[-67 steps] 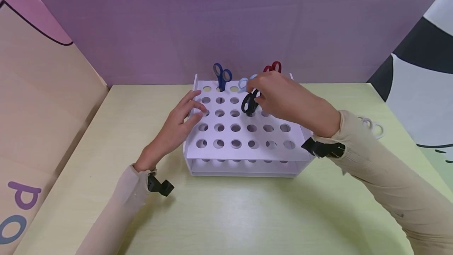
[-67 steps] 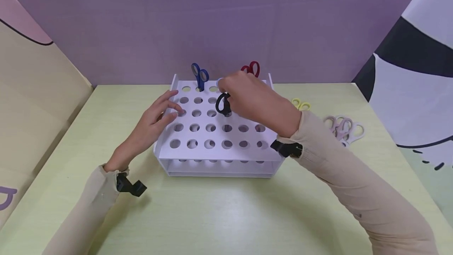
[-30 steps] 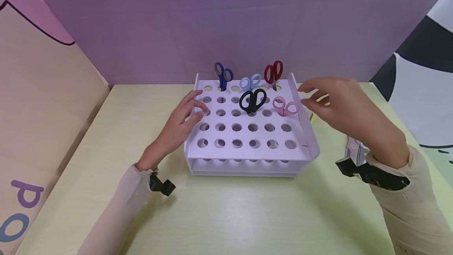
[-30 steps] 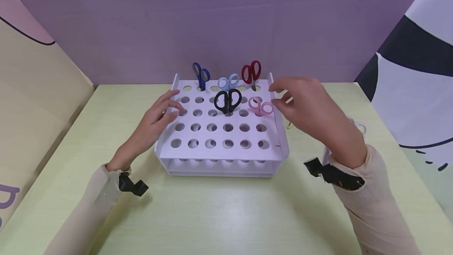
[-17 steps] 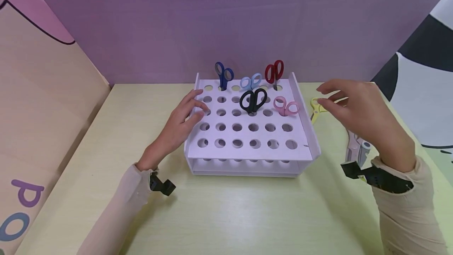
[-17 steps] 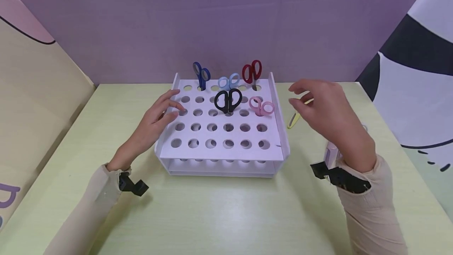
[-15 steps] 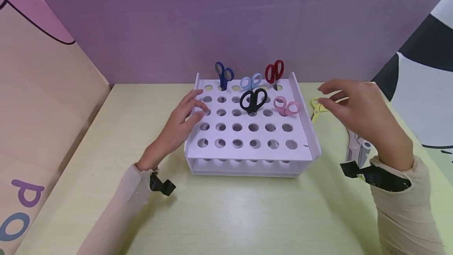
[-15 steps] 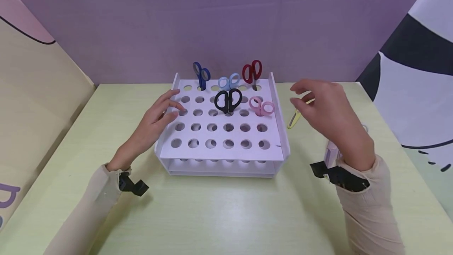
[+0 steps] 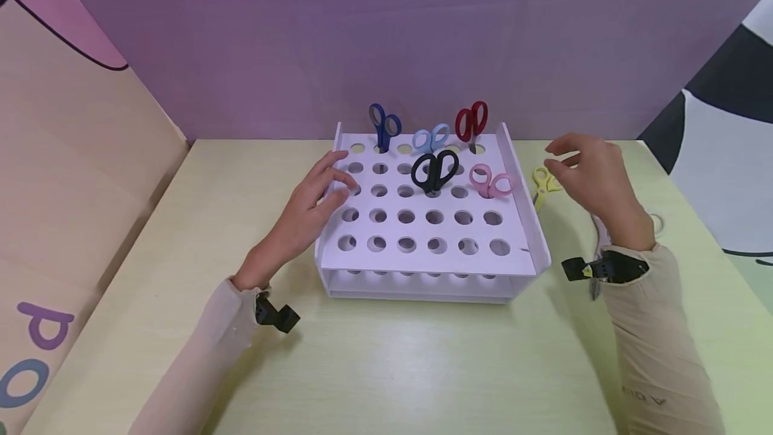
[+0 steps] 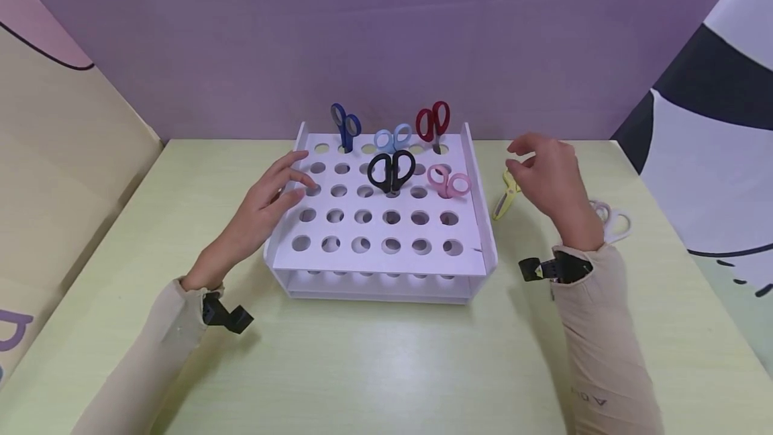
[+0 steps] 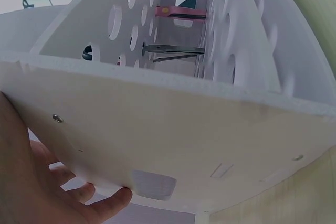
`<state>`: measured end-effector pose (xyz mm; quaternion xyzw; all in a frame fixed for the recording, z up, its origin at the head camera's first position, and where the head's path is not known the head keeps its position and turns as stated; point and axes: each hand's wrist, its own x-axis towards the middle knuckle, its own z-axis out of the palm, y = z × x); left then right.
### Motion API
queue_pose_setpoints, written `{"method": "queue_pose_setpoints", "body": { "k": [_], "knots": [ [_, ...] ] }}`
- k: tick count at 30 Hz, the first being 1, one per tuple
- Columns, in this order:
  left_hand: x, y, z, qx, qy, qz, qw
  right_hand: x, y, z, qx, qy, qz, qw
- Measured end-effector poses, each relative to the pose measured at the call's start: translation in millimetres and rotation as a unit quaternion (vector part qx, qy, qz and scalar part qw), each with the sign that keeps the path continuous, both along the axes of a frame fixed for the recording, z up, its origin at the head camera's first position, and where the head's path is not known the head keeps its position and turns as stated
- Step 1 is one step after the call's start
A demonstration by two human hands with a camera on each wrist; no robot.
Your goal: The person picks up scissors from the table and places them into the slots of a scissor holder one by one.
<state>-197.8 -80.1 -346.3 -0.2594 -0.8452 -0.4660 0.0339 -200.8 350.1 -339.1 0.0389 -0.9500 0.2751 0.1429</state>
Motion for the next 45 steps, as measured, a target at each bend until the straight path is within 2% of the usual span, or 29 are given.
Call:
{"method": "queue_pose_setpoints", "body": {
  "k": [7, 16, 29, 32, 36, 45],
  "knots": [
    [0.0, 0.4, -0.3, 0.0, 0.0, 0.001, 1.0, -16.2, 8, -24.8, 0.002, -0.025, -0.01, 0.9996],
    [-1.4, 0.4, -1.4, 0.002, 0.008, -0.002, 1.0, -33.0, 29, -53.8, 0.043, -0.138, 0.019, 0.9893],
    [-1.2, 0.2, -0.9, 0.021, -0.021, -0.003, 0.9995, -37.9, 25, -66.6, 0.088, -0.23, 0.061, 0.9673],
    [-1.5, 0.4, -0.4, 0.02, -0.021, -0.003, 0.9996, -37.3, 25, -66.1, 0.098, -0.229, 0.062, 0.9665],
    [-1.6, 0.8, 0.4, 0.02, -0.019, -0.004, 0.9996, -36.6, 26, -64.2, 0.105, -0.208, 0.063, 0.9705],
    [-1.6, 0.8, -1.0, 0.022, -0.017, -0.004, 0.9996, -33.4, 25, -65.5, 0.088, -0.188, 0.048, 0.9771]
  ]
}}
